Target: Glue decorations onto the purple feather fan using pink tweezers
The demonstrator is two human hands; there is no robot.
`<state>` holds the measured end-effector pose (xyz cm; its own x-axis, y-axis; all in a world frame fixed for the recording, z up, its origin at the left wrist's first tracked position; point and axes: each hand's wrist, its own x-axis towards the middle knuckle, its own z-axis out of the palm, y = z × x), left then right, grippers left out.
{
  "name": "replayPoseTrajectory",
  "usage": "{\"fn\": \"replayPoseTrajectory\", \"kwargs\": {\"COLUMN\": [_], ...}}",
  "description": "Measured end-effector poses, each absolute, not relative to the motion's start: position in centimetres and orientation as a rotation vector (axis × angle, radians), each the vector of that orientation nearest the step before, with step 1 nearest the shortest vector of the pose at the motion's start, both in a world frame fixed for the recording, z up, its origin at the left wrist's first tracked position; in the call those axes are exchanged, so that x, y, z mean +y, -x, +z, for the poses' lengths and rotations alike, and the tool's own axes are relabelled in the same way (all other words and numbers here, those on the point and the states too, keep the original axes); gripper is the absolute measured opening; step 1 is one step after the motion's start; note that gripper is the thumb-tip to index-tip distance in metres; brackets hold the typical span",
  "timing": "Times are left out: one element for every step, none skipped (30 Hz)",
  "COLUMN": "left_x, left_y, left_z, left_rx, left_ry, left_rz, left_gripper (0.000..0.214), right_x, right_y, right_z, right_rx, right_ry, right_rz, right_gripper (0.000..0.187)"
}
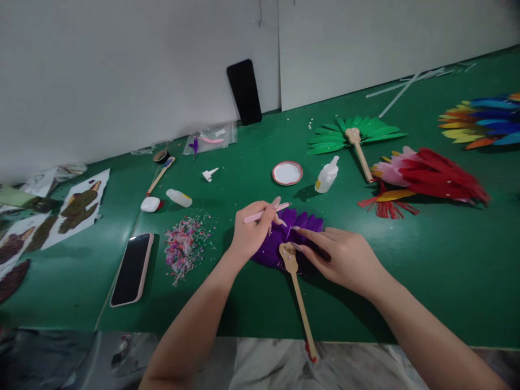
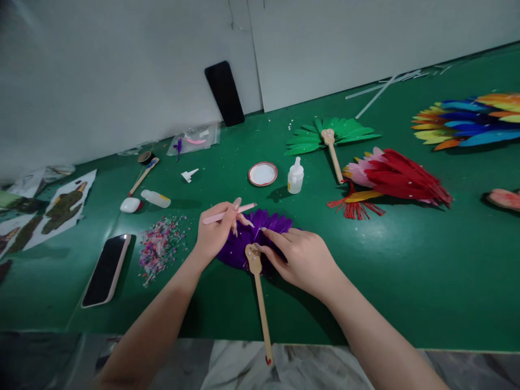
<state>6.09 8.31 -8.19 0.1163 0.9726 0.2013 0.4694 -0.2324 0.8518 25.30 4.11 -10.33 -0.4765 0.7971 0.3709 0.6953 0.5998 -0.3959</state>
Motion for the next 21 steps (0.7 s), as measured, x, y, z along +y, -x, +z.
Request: {"fn": "replayPoseTrajectory", "kwargs": {"left_x": [8.21,8.13,8.06,8.01,7.97,7.95,7.93,7.93,7.93,7.94,7.95,7.97,8.0,8.03,8.06,8.1,8.13,8.16,8.18,8.19,8.19], "left_y": [-6.12,-6.13,-6.15,-6.18,-6.21,-6.26,-6.3,-6.33,-6.35,-6.35,-6.33,-6.29,-6.25,-6.21,-6.18,-6.16,-6.14,-6.14,-6.14,-6.15,-6.17], "left_z": [-8.26,-8.34,-8.43,-8.53,-8.62,-8.72,-8.81,-8.88,-8.94,-8.97,-8.98,-8.98,-8.96,-8.94,-8.92,-8.91,-8.89,-8.88,-8.87,-8.86,-8.85], "left_rx": [1.396,1.381,1.363,1.341,1.317,1.296,1.277,1.268,1.265,1.268,1.278,1.289,1.302,1.315,1.328,1.343,1.354,1.362,1.363,1.359,1.353], "left_ry": [-1.854,-1.927,-1.996,-2.057,-2.106,-2.142,-2.166,-2.182,-2.194,-2.205,-2.216,-2.227,-2.231,-2.226,-2.213,-2.195,-2.179,-2.167,-2.163,-2.164,-2.165], "left_rz": [1.046,1.045,1.044,1.041,1.041,1.045,1.049,1.056,1.062,1.066,1.073,1.078,1.085,1.093,1.101,1.11,1.115,1.118,1.119,1.119,1.119], "left_gripper": [0.039,0.036,0.033,0.031,0.03,0.029,0.028,0.028,0.027,0.027,0.027,0.027,0.028,0.028,0.028,0.028,0.027,0.027,0.027,0.028,0.028], "right_x": [4.12,4.13,4.14,4.13,4.12,4.11,4.09,4.08,4.08,4.08,4.1,4.13,4.17,4.21,4.24,4.27,4.3,4.31,4.31,4.31,4.29], "right_y": [-25.26,-25.22,-25.19,-25.18,-25.18,-25.2,-25.23,-25.26,-25.29,-25.31,-25.33,-25.32,-25.31,-25.28,-25.25,-25.22,-25.2,-25.18,-25.18,-25.18,-25.2], "right_z": [-10.33,-10.34,-10.34,-10.35,-10.35,-10.35,-10.35,-10.35,-10.35,-10.36,-10.38,-10.4,-10.43,-10.46,-10.49,-10.51,-10.53,-10.54,-10.54,-10.53,-10.53], "right_rx": [-2.304,-2.303,-2.301,-2.302,-2.304,-2.306,-2.308,-2.31,-2.311,-2.311,-2.31,-2.309,-2.309,-2.309,-2.31,-2.312,-2.316,-2.319,-2.322,-2.323,-2.324], "right_ry": [1.182,1.185,1.19,1.195,1.201,1.208,1.213,1.218,1.222,1.225,1.228,1.229,1.229,1.229,1.232,1.237,1.242,1.245,1.247,1.246,1.246], "right_rz": [0.262,0.263,0.26,0.259,0.258,0.26,0.266,0.275,0.283,0.285,0.281,0.277,0.272,0.27,0.272,0.276,0.282,0.286,0.288,0.288,0.288], "right_gripper": [0.028,0.028,0.028,0.029,0.029,0.03,0.03,0.03,0.031,0.032,0.032,0.032,0.033,0.033,0.033,0.034,0.034,0.035,0.035,0.035,0.036]}}
